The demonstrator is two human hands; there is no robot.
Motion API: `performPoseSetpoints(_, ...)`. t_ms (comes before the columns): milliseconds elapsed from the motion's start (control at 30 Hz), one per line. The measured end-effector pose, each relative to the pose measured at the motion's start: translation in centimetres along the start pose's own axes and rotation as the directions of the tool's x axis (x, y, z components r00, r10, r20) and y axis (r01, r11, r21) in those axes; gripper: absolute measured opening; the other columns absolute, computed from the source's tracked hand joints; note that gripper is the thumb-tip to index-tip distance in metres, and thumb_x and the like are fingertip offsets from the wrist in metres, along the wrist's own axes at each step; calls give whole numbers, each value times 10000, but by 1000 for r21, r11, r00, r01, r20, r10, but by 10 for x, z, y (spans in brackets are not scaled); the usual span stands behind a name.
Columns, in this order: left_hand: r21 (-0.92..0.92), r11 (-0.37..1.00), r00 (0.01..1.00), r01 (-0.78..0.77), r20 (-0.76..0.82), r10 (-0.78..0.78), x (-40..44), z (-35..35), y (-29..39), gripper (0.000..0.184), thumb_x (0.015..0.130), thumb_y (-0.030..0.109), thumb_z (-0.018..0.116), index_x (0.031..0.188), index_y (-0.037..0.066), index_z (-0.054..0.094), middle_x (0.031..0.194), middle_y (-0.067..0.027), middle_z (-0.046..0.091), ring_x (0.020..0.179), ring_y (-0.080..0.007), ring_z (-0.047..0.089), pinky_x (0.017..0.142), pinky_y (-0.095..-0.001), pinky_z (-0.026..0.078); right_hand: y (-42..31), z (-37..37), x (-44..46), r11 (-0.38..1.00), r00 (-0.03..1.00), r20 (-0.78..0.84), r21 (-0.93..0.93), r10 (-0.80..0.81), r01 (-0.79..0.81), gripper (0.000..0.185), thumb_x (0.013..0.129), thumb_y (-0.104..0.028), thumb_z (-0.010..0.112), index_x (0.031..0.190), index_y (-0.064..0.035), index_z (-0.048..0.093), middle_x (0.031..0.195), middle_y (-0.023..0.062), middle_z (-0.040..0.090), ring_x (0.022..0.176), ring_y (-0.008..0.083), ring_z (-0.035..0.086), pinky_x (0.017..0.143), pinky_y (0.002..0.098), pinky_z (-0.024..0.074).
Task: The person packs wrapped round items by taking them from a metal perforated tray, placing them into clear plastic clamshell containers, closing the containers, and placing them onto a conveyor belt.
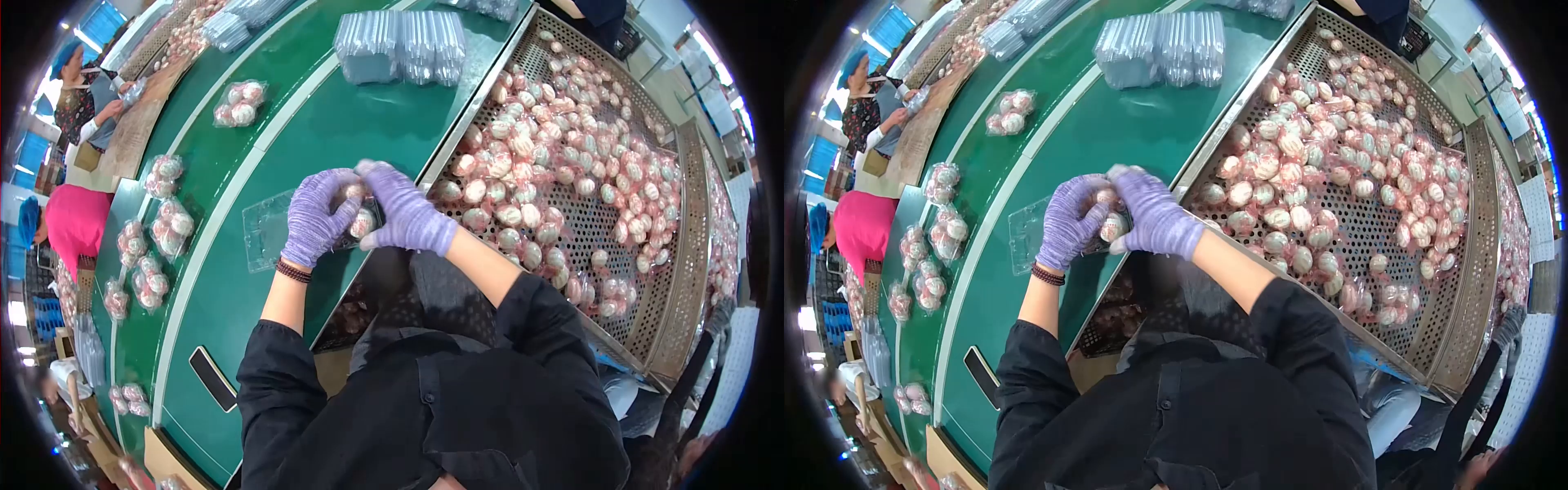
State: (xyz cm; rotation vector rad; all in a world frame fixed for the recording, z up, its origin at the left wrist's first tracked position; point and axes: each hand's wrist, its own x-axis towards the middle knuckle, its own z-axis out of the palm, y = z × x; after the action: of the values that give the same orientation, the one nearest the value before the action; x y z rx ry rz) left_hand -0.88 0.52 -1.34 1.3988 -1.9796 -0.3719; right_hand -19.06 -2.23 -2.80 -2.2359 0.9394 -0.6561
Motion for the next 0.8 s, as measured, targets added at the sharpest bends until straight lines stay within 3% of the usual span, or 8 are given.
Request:
performPoseSetpoints(100, -453, 869, 970, 198, -34, -239, -4, 10, -13, 492, 704, 124, 731, 1126, 27, 498, 988, -114, 572, 912, -261, 578, 854, -359, 461, 0, 12, 17, 988, 995, 26, 118, 98, -100, 1023, 456, -377, 843, 1310, -67, 373, 1274, 181, 442, 1203, 363, 403, 1056, 417, 282)
performPoseSetpoints(233, -16, 999, 979, -29, -204, 25, 2, -5, -10, 631, 692, 64, 728, 1238, 20, 415, 1100, -156, 516, 1063, -283, 500, 896, -358, 444, 6, 18, 21, 988, 988, 68, 65, 137, -141, 981, 488, -421, 801, 1295, -82, 360, 1272, 166, 429, 1219, 327, 403, 1080, 421, 231)
performPoseSetpoints(433, 217, 831, 753, 512, -580, -312, -70, -80, -73, 532, 860, 341, 568, 1261, 13, 450, 1222, -180, 490, 1121, -287, 462, 972, -402, 364, 16, 32, 22, 997, 997, -29, -18, 72, -73, 1018, 496, -455, 785, 1319, -67, 330, 1364, 207, 313, 1301, 351, 280, 1101, 430, 193)
performPoseSetpoints(467, -315, 734, 588, 601, -448, -674, -81, -91, -75, 586, 869, 433, 495, 1269, 8, 447, 1207, -181, 509, 1036, -270, 495, 908, -373, 396, 16, 31, 22, 998, 997, -58, -21, 59, -61, 981, 488, -405, 793, 1296, -69, 347, 1352, 229, 312, 1286, 390, 289, 1079, 424, 252)
performPoseSetpoints(533, -904, -122, 336, 409, 273, -901, -99, -114, -85, 742, 887, 616, 351, 1285, -4, 441, 1177, -185, 545, 866, -235, 559, 780, -316, 460, 16, 30, 23, 998, 998, -31, -20, 54, -54, 983, 494, -403, 790, 1300, -66, 337, 1350, 231, 312, 1286, 387, 289, 1084, 422, 243)
performPoseSetpoints(567, -905, -308, 763, 293, 416, -495, -101, -120, -92, 770, 864, 644, 371, 1279, 1, 459, 1158, -170, 563, 765, -221, 560, 729, -284, 471, 14, 27, 24, 997, 997, -19, -16, 69, -69, 992, 492, -408, 789, 1301, -63, 330, 1354, 230, 303, 1290, 382, 286, 1085, 415, 237)
performPoseSetpoints(700, -793, 464, 818, 396, 74, -570, -59, -79, -58, 556, 939, 434, 374, 1293, 14, 462, 1306, -110, 495, 1091, -229, 517, 900, -318, 429, 6, 21, 24, 999, 1000, -23, -43, 21, -22, 960, 485, -450, 786, 1260, -53, 380, 1282, 217, 395, 1256, 373, 337, 1067, 418, 262)
performPoseSetpoints(800, -259, 944, 954, 202, 269, -130, 1, -46, 4, 482, 933, 309, 380, 1331, 38, 420, 1337, -150, 445, 1259, -263, 394, 1066, -380, 270, -9, -1, 27, 1000, 1000, -14, 21, -9, 9, 759, 510, -524, 754, 1070, -51, 557, 1050, 147, 516, 1027, 305, 508, 894, 403, 398)
